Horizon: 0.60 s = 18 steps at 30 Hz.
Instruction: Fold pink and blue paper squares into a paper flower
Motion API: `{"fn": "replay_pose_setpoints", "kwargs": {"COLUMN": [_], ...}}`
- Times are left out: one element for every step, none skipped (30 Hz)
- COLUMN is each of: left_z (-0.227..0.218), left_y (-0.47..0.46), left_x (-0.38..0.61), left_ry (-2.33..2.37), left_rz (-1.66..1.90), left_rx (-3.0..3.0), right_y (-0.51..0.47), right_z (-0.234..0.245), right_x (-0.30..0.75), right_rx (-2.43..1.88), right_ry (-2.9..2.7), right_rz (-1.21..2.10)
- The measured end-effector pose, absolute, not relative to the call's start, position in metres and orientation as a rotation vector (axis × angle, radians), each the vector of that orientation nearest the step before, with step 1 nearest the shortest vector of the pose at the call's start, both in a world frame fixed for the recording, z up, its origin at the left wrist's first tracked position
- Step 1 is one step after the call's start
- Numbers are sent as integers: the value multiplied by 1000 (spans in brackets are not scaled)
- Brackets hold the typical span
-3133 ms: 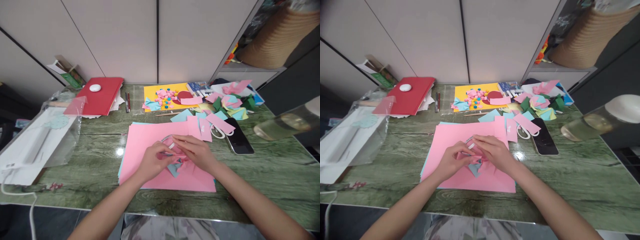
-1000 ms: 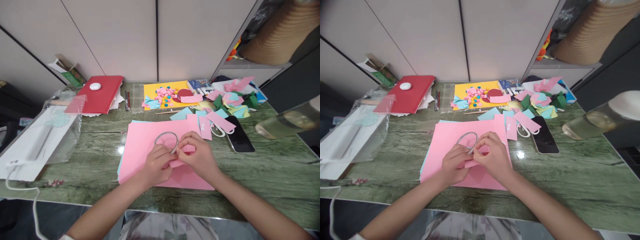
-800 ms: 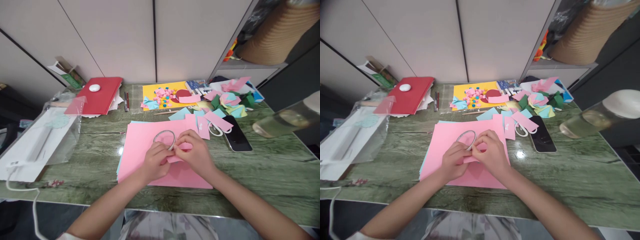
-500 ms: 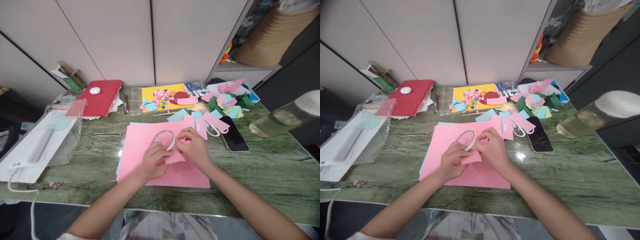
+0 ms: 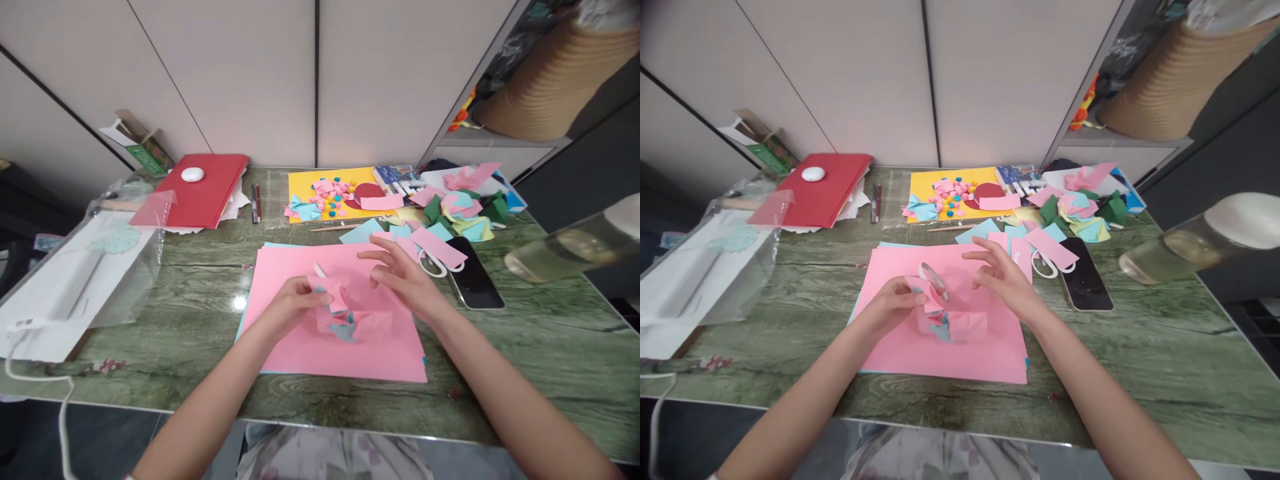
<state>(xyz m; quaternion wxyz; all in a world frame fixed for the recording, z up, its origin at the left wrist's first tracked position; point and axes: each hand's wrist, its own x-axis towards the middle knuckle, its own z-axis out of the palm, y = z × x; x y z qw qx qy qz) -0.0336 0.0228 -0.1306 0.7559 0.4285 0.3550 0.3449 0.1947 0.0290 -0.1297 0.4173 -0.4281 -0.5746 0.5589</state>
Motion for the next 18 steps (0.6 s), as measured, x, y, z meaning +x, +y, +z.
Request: {"fn": "replay_pose_setpoints", "kwargs": {"left_z": [-131,-131,-131,-131,-130,-130,-129,-129,-129,-130,-131,-132,-133,-134,-136,-136,-137,-138], "left_y": [23,23,22,22,22,21,21,21,21,21,22,23,23,24,25,25,25,25], "left_x": [-33,-32,-31,-30,-29,-29,-29,-29,-30,-31,-32,-32,-33,-34,-34,-34,-34,-33], "left_ry": [750,733,720,706,688,666,647,638,644,664,695,733,773,808,837,859,872,878], "left_rz": [726,714,701,684,666,651,641,644,655,668,681,693,706,712,711,709,702,696], "left_rx": [882,854,843,843,849,853,855,853,848,839,829,814,797,773,745,716,692,678], "right_y": [29,28,27,26,25,23,22,21,20,20,20,21,23,25,28,30,32,33], "right_z": [-131,-132,-133,-134,-135,-135,-136,-136,-136,-136,-137,-139,-140,-141,-142,-142,-141,-138], "right_x": [191,186,181,176,172,168,166,165,167,170,175,180,186,191,196,200,203,205], "right_rx": [-1062,-1052,-1039,-1026,-1018,-1015,-1023,-1044,-1085,-1147,-1215,-1285,-1350,-1387,-1400,-1417,-1437,-1460], "right_ry": [-1505,-1566,-1624,-1675,-1715,-1751,-1780,-1806,-1831,-1851,-1862,-1870,-1864,-1868,-1916,-2003,-2123,-2238], "right_rz": [1390,1385,1385,1384,1376,1363,1339,1298,1230,1121,967,777,557,358,218,142,102,65]}}
